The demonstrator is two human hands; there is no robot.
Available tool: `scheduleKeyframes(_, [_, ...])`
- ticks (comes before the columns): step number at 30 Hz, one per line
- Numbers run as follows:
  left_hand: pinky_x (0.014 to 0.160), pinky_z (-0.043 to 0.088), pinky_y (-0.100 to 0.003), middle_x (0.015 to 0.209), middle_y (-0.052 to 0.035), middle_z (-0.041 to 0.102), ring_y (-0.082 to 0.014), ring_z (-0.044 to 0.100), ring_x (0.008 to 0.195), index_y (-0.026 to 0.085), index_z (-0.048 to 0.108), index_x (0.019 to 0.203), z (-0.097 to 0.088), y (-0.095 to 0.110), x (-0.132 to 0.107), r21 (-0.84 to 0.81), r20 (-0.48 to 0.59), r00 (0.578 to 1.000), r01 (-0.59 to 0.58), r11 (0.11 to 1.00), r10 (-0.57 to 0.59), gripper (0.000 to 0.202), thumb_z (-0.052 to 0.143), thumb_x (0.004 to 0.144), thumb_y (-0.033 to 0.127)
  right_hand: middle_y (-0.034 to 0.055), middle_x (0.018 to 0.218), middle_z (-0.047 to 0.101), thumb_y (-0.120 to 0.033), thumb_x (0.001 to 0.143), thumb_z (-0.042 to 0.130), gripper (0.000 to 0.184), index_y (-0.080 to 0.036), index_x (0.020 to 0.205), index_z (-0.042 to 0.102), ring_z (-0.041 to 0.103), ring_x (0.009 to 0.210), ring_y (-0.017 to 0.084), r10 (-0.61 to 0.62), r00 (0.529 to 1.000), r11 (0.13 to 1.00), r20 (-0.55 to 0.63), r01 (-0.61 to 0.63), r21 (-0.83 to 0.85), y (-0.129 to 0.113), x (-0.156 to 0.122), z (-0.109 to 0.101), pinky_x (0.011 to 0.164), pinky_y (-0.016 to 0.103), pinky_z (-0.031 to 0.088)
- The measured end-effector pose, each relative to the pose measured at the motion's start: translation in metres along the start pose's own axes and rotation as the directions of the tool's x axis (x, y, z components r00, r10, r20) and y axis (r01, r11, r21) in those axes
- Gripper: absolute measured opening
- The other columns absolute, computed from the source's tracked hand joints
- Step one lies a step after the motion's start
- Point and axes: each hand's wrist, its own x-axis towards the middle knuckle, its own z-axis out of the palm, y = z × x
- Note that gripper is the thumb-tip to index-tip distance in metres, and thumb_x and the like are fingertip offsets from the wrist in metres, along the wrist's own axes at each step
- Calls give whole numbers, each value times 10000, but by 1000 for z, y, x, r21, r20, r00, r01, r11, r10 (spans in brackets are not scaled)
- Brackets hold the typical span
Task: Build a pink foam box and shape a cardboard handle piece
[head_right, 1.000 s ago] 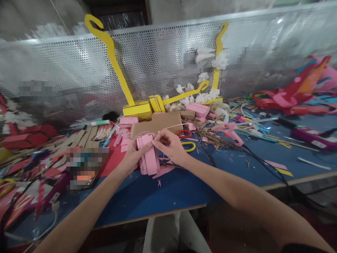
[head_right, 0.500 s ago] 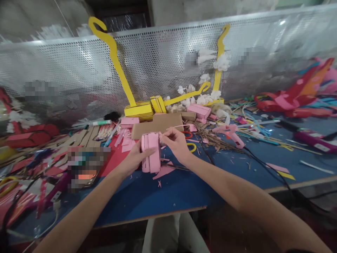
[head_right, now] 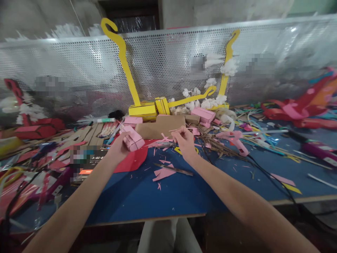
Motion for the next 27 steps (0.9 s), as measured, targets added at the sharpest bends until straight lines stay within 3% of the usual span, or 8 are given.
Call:
scheduleKeyframes(4, [511, 492, -165, 619, 47, 631, -88, 607, 533, 183, 592, 758, -7, 8, 7, -72, -55, 998, 6, 997, -10, 200, 762, 680, 112, -74, 533, 460, -225, 803, 684, 304, -231, 622, 440, 420, 515, 105, -34, 999, 999, -27, 34, -16, 0, 4, -4, 536, 266, 350])
scheduleKeyframes(9, [599, 554, -200, 691, 20, 661, -116, 651, 610, 184, 628, 844, -12, 14, 9, -132, -63, 998, -1, 991, -7, 148, 740, 746, 183, -53, 541, 440, -288, 821, 677, 351, -234, 581, 427, 401, 515, 115, -57, 998, 997, -12, 56, -46, -2, 4, -7, 517, 280, 358])
scheduleKeyframes(14, [816, 637, -449, 1098, -144, 741, -319, 735, 1000, 173, 638, 1194, -10, 10, 0, -116, 109, 983, 161, 980, -149, 417, 726, 798, 274, -67, 520, 304, -403, 914, 610, 474, -237, 558, 344, 314, 469, 103, -53, 998, 995, 31, 55, -78, -1, 1, -4, 480, 277, 312])
scheduleKeyframes(18, [836, 644, -366, 1194, -165, 721, -300, 723, 1078, 154, 597, 1273, -6, 12, -3, -178, 200, 962, 221, 959, -184, 457, 667, 825, 214, -58, 504, 363, -487, 987, 519, 507, -233, 579, 359, 353, 457, 104, -40, 995, 984, 94, 56, -172, -4, 2, -3, 488, 276, 332])
scheduleKeyframes(21, [803, 646, -324, 1116, -142, 740, -258, 741, 999, 137, 634, 1169, -5, 14, -1, -93, 97, 991, 100, 991, -91, 378, 666, 795, 183, -36, 538, 468, -515, 1030, 421, 483, -224, 649, 481, 441, 475, 115, -3, 975, 955, 224, 69, -287, -9, 3, -5, 502, 268, 371])
scheduleKeyframes(24, [778, 638, -306, 1128, -87, 732, -225, 734, 968, 187, 642, 1152, -9, 14, 4, 91, -6, 998, -60, 994, 61, 433, 716, 727, 143, -1, 705, 624, -452, 1032, 436, 327, -214, 924, 633, 556, 564, 135, 34, 925, 903, 378, 133, -409, -10, 4, -8, 568, 265, 442])
scheduleKeyframes(26, [858, 621, -339, 1280, -68, 679, -243, 693, 1099, 245, 599, 1271, -16, 13, 8, 324, -12, 970, -224, 919, 241, 590, 745, 708, 146, 16, 795, 679, -379, 1024, 450, 260, -218, 1050, 652, 598, 621, 147, 41, 900, 852, 434, 196, -486, -10, 6, -12, 618, 272, 463])
scheduleKeyframes(27, [924, 601, -382, 1359, -81, 636, -275, 650, 1192, 254, 554, 1344, -21, 13, 10, 500, 18, 937, -311, 808, 350, 666, 747, 712, 166, 20, 806, 695, -342, 1014, 462, 244, -218, 1060, 668, 606, 634, 153, 41, 893, 820, 448, 226, -526, -10, 7, -14, 630, 275, 458])
